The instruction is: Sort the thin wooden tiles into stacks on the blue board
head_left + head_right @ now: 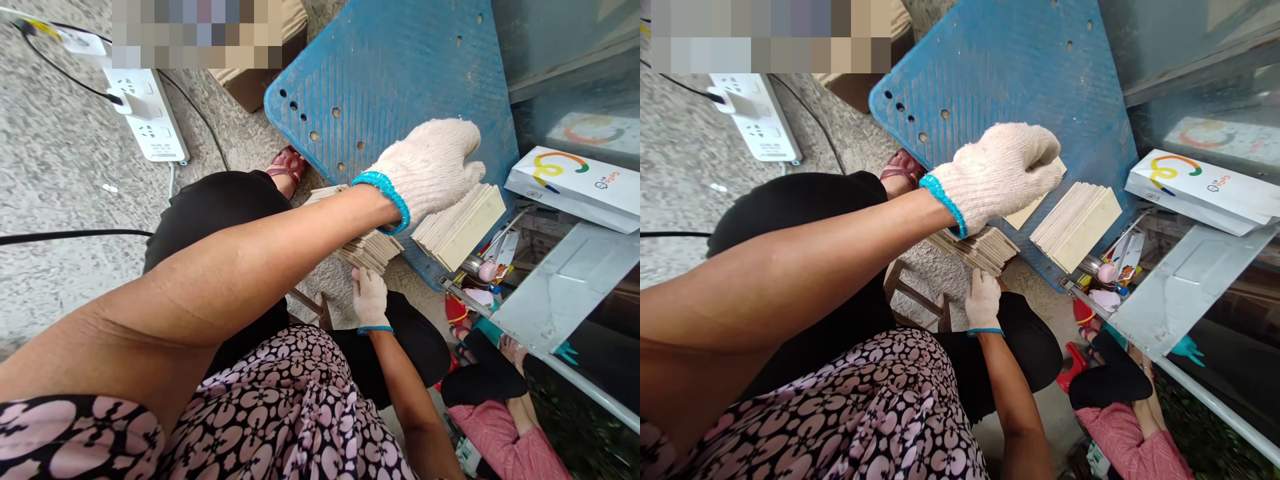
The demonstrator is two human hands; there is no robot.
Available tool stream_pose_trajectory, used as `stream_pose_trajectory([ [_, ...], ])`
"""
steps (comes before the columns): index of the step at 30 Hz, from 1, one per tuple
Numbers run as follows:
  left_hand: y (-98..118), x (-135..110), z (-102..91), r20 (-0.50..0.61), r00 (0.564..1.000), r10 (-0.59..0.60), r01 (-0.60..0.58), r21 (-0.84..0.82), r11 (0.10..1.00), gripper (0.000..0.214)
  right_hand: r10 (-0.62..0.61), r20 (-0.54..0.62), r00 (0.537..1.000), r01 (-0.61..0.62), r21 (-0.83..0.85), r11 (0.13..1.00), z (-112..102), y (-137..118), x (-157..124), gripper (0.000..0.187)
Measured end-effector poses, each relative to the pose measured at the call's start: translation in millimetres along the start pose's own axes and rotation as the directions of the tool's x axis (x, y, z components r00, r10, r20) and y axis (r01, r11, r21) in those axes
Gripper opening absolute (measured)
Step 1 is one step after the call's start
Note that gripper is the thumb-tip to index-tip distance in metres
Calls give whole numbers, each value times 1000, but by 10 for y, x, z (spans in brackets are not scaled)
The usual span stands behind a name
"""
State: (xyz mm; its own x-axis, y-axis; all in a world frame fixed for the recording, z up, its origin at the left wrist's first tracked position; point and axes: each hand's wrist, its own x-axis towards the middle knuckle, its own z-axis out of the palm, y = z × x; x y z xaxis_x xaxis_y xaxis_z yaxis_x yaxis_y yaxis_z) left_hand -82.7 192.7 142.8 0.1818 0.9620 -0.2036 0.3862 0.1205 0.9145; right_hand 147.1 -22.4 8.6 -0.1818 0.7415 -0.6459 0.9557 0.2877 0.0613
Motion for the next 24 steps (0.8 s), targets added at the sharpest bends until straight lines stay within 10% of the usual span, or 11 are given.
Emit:
stream_pose_trajectory([
  [24,-33,23,149,100,995,-17,10,72,997,27,10,114,993,-40,263,964,47,181,150,32],
])
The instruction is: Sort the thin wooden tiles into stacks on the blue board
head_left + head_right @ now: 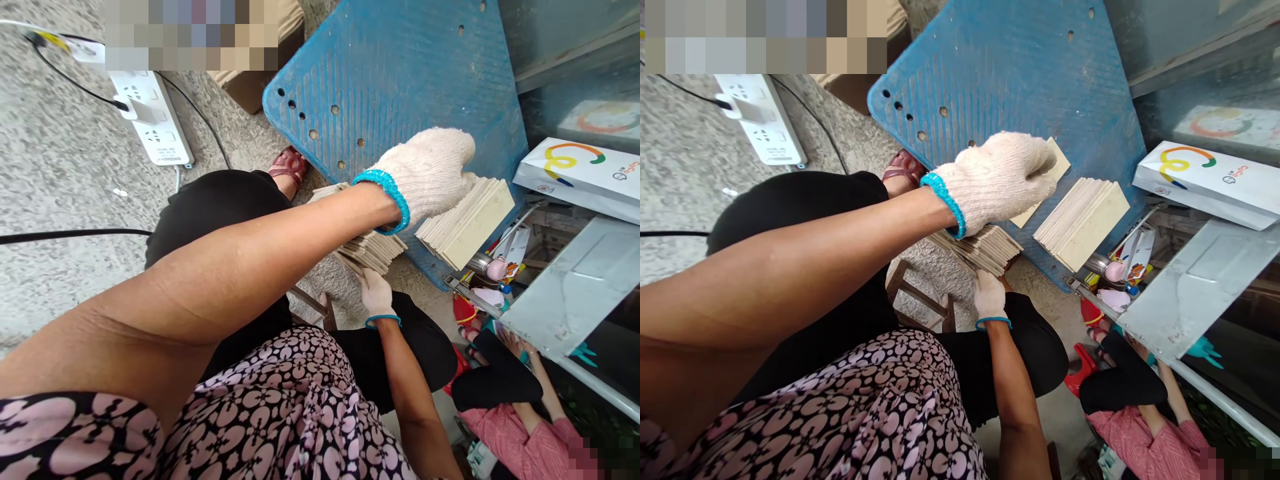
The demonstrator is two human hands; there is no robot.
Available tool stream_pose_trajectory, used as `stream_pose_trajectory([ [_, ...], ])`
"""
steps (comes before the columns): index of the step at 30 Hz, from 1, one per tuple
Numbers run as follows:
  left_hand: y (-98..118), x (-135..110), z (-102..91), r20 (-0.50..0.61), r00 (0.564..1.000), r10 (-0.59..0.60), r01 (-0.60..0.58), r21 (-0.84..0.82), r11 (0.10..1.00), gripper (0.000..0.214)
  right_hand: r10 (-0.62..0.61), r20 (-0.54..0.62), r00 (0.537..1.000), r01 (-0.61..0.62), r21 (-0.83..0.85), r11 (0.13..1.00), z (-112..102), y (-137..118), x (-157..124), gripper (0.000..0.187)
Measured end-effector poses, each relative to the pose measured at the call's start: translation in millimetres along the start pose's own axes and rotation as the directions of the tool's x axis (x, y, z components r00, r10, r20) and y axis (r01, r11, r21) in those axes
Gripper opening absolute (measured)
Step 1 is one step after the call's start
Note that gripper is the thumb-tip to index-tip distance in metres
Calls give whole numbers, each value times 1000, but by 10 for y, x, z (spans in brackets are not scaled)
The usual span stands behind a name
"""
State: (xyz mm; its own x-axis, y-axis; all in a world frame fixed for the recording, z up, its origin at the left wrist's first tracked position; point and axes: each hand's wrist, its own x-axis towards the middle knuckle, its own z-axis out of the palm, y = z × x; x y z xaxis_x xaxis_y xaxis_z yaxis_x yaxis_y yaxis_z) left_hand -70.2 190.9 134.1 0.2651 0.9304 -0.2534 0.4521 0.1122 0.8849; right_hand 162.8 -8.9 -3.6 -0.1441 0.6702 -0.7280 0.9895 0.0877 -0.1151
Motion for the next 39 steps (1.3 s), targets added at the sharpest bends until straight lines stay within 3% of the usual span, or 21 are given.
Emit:
stream_pose_trajectory([
  [3,5,-31,40,157,987,-46,36,66,997,28,6,-11,1000,-5,66,998,-301,90,-53,29],
  [7,29,-82,132,351,936,-35,-36,194,980,35,4,5,1000,-4,160,987,-874,276,-235,23],
  [9,57,-93,176,467,884,-32,-85,228,970,40,-13,18,1000,7,298,955,-1181,383,-346,26],
  [13,100,-73,265,685,727,-41,-158,225,961,52,-65,13,998,48,542,839,-1702,561,-519,29],
  [15,101,-54,319,730,683,-18,-164,177,970,53,-74,-18,997,70,596,800,-1897,601,-560,26],
  [17,95,-40,372,746,666,14,-139,106,985,51,-61,-61,996,86,611,787,-2048,605,-565,25],
  [19,94,-34,411,736,677,15,-87,60,994,47,-37,-107,994,97,627,773,-2151,587,-533,29],
  [22,104,-34,428,676,736,-42,-23,88,996,44,-24,-134,991,110,681,724,-2208,548,-425,35],
  [24,105,-35,411,621,780,-77,12,109,994,43,-20,-175,984,146,743,654,-2188,517,-323,36],
  [26,97,-35,372,571,814,-105,62,94,994,42,49,-298,953,218,793,568,-2132,470,-221,39],
  [27,91,-35,345,547,829,-117,89,79,993,42,121,-380,917,263,804,534,-2093,435,-177,42],
  [29,77,-36,282,490,859,-149,140,56,989,41,302,-521,799,329,798,505,-1989,331,-117,52],
  [31,65,-35,217,414,892,-179,179,39,983,41,428,-578,695,335,786,519,-1854,169,-100,63],
  [32,60,-33,190,371,908,-197,201,29,979,42,457,-577,677,318,790,525,-1779,67,-106,69],
  [33,56,-29,169,326,921,-214,221,17,975,42,467,-561,684,291,796,531,-1703,-48,-117,77],
  [36,47,-16,142,207,942,-265,274,-14,962,41,429,-476,768,195,811,551,-1521,-419,-151,101],
  [39,44,-13,155,123,945,-303,307,-14,951,40,478,-383,790,-23,761,648,-1463,-715,-134,113],
])
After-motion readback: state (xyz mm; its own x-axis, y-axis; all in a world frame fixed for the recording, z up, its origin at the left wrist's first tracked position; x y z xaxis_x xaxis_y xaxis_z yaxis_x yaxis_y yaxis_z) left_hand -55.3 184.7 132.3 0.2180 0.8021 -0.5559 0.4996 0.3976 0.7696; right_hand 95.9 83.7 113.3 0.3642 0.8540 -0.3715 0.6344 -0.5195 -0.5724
